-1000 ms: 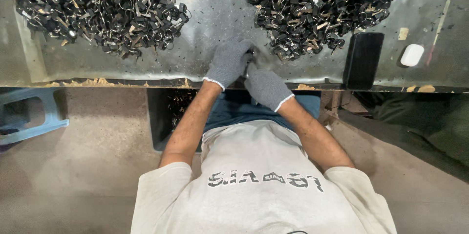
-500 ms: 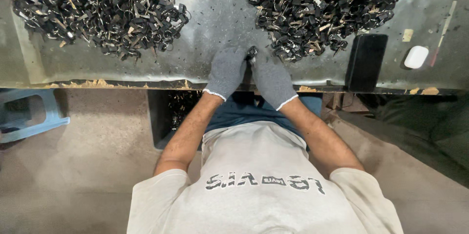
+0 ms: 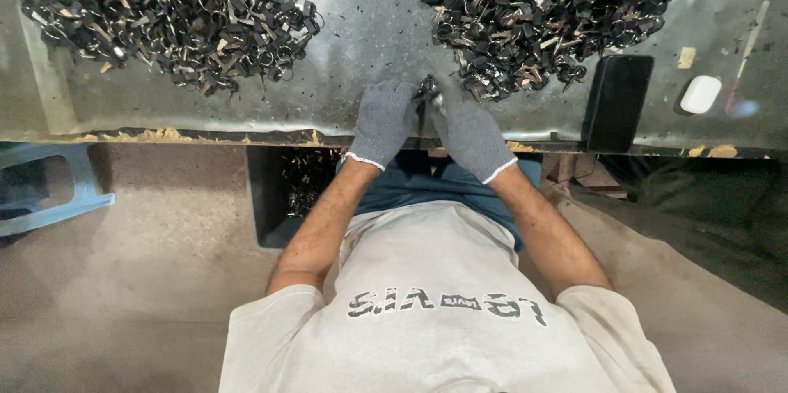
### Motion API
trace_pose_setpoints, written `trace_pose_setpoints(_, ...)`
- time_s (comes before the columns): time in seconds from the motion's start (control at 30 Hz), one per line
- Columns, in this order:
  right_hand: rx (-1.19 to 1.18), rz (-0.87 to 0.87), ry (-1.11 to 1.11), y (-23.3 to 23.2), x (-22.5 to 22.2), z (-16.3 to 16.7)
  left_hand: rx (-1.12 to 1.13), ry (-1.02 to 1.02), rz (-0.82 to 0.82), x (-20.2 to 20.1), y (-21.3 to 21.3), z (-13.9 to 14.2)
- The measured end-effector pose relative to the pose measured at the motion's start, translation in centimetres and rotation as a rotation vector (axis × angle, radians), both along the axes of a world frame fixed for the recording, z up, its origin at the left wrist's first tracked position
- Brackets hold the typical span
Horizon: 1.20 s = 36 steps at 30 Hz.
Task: The person sits at a workbench and sorts small black metal hardware pieces from large piles, picking items one at a time with both gloved hands, separating them and dropping selected pieces into a bin below the bench. A phone and a small white object rest on the bench beside the piles.
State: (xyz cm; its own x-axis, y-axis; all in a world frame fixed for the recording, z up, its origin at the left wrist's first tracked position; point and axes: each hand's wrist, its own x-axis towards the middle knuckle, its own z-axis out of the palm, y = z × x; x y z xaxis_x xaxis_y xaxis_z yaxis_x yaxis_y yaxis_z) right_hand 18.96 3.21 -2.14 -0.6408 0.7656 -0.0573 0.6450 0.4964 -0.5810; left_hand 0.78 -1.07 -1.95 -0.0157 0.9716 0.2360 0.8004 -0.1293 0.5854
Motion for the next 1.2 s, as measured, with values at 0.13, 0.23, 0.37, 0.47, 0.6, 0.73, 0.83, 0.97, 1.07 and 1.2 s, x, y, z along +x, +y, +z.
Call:
trace_pose_setpoints(0.13, 0.120, -0.043, -0.307, 0.0, -1.3, -1.0, 0.024, 0.039, -0.021, 0.2, -0.2, -0.5)
trace_pose_setpoints(0.23, 0.079, 0.008, -0.378, 0.7, -1.5, -1.2, -0.019, 0.057, -0.042, 0.1, -0.4, -0.6)
trace_pose_setpoints(0.37, 0.065, 0.024, -0.192, 0.6, -0.5, -0.2, 0.015, -0.073, 0.045, 0.0, -0.6, -0.7)
trace_pose_setpoints(0.47, 0.278, 0.073, -0.259, -0.5, -1.0, 0.2, 0.041, -0.036, 0.040, 0.4, -0.8, -0.8)
trace_pose_setpoints(0.6, -0.051, -0.034, -0.410, -0.1, -2.2, -0.4, 0.063, 0.015, 0.014, 0.9, -0.9, -0.9)
trace_pose_setpoints(0.73, -0.207, 0.120, -0.039, 2.7, -1.4, -0.4, -0.003, -0.066, 0.015, 0.6, -1.0, -0.6)
trace_pose_setpoints(0.83, -0.239, -0.036, -0.041, 3.0, -0.8, -0.1, 0.022, -0.210, 0.129, 0.7, -1.0, -0.2)
trace_pose_setpoints(0.97, -0.016, 0.010, -0.069, 0.4, -0.1, 0.0, 0.018, 0.140, 0.100, 1.1, -1.4, -0.1)
trace_pose_setpoints(1.07, 0.017, 0.003, -0.186, -0.6, 0.6, 0.1, -0.004, 0.138, 0.124, 0.9, -1.4, -0.1)
trace_pose_setpoints(1.2, 0.120, 0.094, -0.330, -1.3, 0.3, 0.0, 0.052, 0.039, 0.090, 1.1, -1.4, -0.1)
